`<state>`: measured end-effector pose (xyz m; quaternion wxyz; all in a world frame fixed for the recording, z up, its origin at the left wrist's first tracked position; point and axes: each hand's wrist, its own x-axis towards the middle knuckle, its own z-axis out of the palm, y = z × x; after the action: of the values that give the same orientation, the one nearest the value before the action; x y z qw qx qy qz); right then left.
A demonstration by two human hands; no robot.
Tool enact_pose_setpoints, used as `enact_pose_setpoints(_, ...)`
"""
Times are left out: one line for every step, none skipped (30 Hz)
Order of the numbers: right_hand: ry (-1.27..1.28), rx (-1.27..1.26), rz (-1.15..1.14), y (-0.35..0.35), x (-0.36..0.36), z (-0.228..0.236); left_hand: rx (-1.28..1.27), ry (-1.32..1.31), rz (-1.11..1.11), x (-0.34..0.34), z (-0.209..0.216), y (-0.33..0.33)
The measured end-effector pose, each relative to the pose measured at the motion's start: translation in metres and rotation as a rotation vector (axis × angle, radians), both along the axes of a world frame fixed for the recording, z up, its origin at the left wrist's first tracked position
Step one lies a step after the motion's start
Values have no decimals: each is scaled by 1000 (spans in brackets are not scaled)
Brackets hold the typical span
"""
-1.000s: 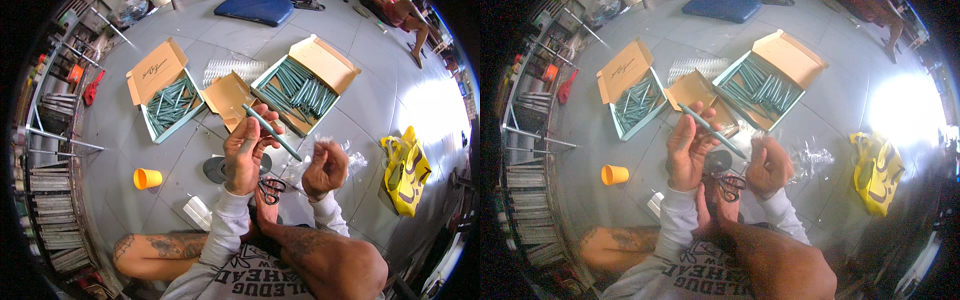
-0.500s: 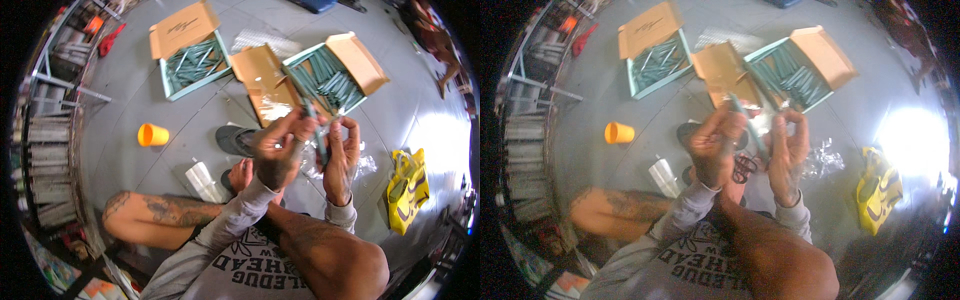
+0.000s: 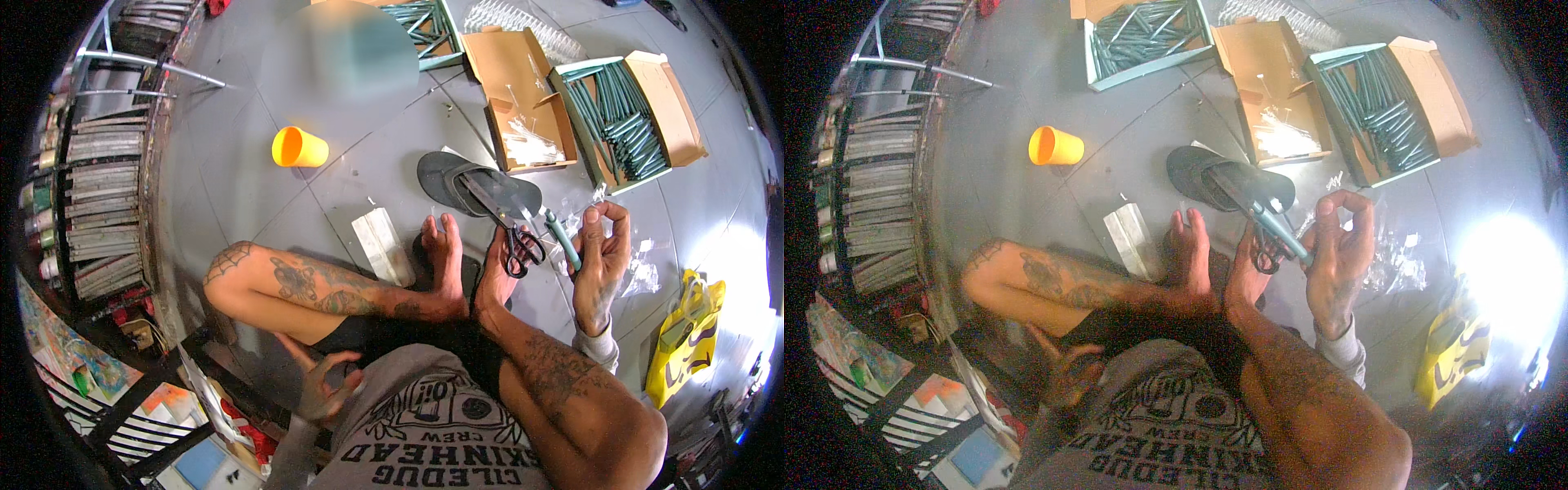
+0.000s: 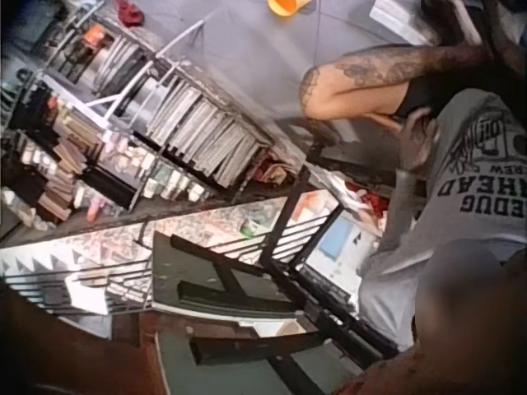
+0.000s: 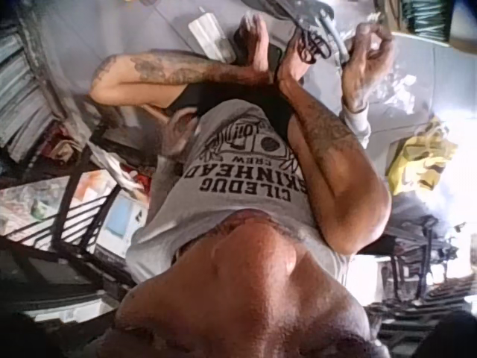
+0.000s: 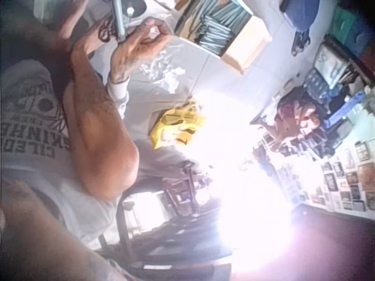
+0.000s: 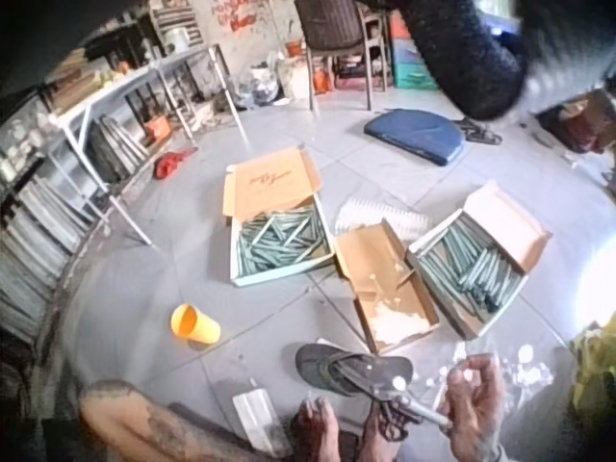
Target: The person inserts teal-colored pins into a clear plastic strip and a teal-colored tube by hand while sitting on the floor.
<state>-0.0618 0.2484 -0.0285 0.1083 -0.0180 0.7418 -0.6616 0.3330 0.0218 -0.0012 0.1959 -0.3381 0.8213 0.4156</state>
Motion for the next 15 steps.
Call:
enact_pose_setpoints(-1,4,11,-3,1,0,200,-21,83,-15,-9,0)
enact_pose_setpoints(12,6,17,-4,-2,0,400,-27,157,-37,-16,-3)
enact_pose_setpoints(16,12,20,-5,-3,0,346,-66,7,-47,-22,-13)
enact_pose_setpoints(45,25,21,-7,-4,0,290,-104,-145,-53,-29,-26)
enact_pose_setpoints(57,19,32,-11,-6,-4,217,-158,-283,-50,-29,-33)
enact_pose_setpoints(78,19,39,-13,-8,-4,583,-100,46,-32,-47,-39)
enact_pose_setpoints(74,7,44,-11,-8,-4,594,-75,82,-36,-48,-37)
enact_pose_setpoints(84,-11,8,-14,-5,-4,608,-51,96,-45,-51,-39)
enact_pose_setpoints(88,-34,-12,-18,-4,-5,617,-29,126,-62,-45,-32)
enact_pose_setpoints(151,-57,-36,-27,-6,-4,357,-159,183,-82,-35,-25)
enact_pose_setpoints(236,-66,-105,-40,-5,3,265,114,342,-114,-23,-2)
enact_pose_setpoints(305,-69,-118,-44,-5,7,177,387,509,-142,-8,19)
enact_pose_setpoints(365,-79,-121,-45,-4,7,187,532,221,-178,21,22)
enact_pose_setpoints(428,-67,-139,-46,-4,15,209,667,-58,-211,44,25)
enact_pose_setpoints(442,-71,-121,-41,-4,16,506,789,279,-229,48,48)
